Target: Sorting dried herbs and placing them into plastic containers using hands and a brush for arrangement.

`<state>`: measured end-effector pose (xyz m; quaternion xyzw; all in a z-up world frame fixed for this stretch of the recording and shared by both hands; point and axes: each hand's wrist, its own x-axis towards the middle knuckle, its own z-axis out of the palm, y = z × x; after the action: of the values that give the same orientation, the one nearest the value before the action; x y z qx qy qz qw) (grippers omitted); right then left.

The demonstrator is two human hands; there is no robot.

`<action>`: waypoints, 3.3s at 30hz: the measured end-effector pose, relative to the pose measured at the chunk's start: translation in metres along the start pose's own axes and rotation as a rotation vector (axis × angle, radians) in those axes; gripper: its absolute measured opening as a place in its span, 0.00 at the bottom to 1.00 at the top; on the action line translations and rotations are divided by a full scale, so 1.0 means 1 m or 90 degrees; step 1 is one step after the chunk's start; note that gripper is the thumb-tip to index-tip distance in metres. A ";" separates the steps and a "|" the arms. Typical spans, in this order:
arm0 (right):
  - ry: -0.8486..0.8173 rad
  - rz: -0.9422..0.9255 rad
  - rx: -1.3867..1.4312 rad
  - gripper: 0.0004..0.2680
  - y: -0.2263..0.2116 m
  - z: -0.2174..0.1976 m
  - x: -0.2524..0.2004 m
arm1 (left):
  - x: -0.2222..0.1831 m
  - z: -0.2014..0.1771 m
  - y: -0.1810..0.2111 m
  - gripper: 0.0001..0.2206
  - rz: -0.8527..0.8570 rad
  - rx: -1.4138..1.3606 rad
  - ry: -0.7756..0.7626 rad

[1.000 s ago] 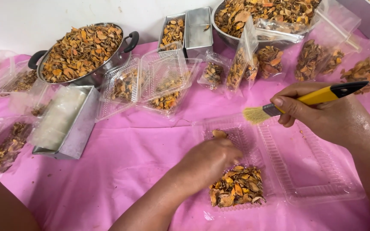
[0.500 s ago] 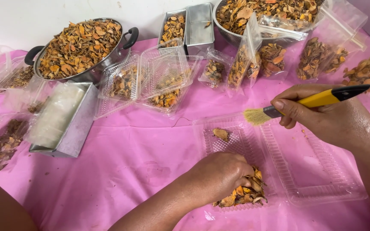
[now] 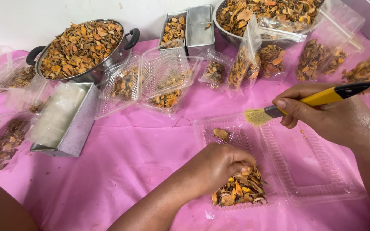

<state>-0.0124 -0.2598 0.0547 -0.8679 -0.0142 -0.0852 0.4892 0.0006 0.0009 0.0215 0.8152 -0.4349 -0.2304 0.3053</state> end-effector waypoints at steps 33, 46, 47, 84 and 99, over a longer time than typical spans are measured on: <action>0.043 -0.118 0.091 0.10 -0.001 0.024 -0.019 | 0.016 -0.018 -0.006 0.19 -0.137 -0.536 0.422; 0.100 -0.111 0.165 0.09 -0.007 0.028 -0.016 | 0.031 -0.017 -0.031 0.13 -0.190 -0.456 0.415; 0.112 -0.106 0.166 0.09 -0.008 0.027 -0.015 | 0.035 -0.015 -0.037 0.15 -0.214 -0.380 0.392; 0.166 -0.172 0.074 0.09 -0.034 0.021 -0.039 | 0.006 -0.027 0.001 0.08 -0.238 -0.288 0.239; 0.027 -0.459 0.047 0.07 -0.009 0.032 -0.032 | 0.021 -0.020 -0.043 0.08 -0.063 -0.610 0.313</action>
<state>-0.0402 -0.2258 0.0408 -0.7868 -0.3124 -0.2698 0.4588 0.0486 0.0081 0.0027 0.6341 -0.1579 -0.2198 0.7243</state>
